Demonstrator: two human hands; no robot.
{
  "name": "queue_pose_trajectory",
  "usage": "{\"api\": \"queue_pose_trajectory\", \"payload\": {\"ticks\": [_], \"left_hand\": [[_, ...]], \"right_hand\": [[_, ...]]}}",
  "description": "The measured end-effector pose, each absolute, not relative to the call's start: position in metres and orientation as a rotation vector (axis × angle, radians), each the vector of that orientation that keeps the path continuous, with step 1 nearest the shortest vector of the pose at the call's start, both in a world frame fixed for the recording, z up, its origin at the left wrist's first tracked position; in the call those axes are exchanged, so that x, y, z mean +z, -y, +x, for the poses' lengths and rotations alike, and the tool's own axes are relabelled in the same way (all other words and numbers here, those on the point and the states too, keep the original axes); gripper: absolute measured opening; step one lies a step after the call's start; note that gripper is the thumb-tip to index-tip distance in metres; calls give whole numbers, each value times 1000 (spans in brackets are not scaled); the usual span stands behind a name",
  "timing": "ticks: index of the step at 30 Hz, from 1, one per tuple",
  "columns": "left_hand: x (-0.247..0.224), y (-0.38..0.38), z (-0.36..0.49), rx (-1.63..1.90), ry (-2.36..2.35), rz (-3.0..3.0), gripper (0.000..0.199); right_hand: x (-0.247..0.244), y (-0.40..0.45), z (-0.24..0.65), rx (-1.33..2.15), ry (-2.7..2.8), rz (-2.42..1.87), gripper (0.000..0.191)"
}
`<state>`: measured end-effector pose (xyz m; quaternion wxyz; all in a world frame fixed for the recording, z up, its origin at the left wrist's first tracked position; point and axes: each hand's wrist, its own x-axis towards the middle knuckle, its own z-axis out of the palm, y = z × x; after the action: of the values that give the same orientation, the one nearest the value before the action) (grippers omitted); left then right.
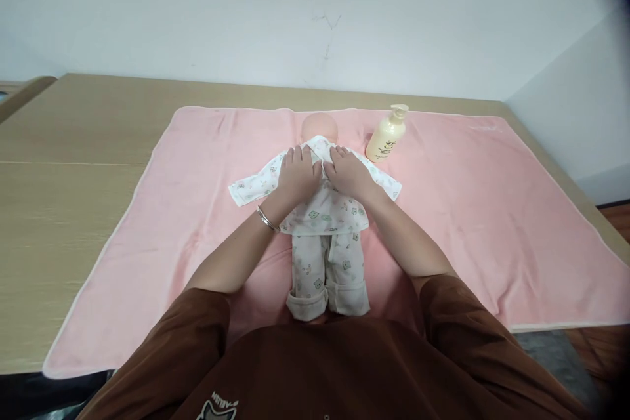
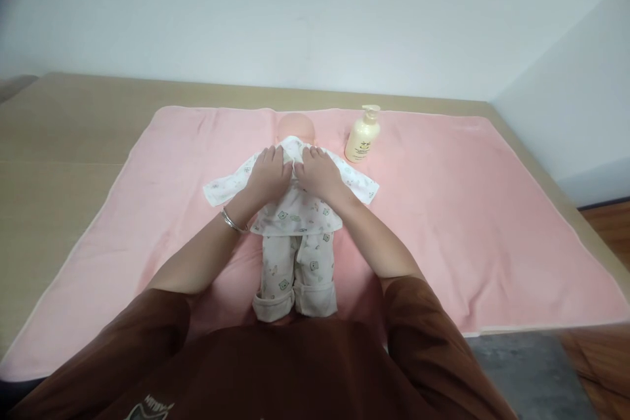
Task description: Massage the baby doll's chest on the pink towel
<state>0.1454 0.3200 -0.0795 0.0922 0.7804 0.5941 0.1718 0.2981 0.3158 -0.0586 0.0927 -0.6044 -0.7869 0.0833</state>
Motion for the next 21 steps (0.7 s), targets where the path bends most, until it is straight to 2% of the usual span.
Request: {"api": "queue_pose_trajectory", "payload": {"ticks": [7,14,17,21], "left_hand": [[-78,-293,162,552,-1817,2369,62],[-77,-339,133,486,-1631,2377,40],[-81,-346,132,579,-1707,2304,41],[-91,-343,137,722,-1761,2308,47]], "right_hand": [[-72,-338,310,277,2230,-1827,62],[-69,-303,282,24,2245,-1877,58],[-70,-294,275,-6,2243,-1831,58],[-75,-309,285,151,2186,-1788,59]]}}
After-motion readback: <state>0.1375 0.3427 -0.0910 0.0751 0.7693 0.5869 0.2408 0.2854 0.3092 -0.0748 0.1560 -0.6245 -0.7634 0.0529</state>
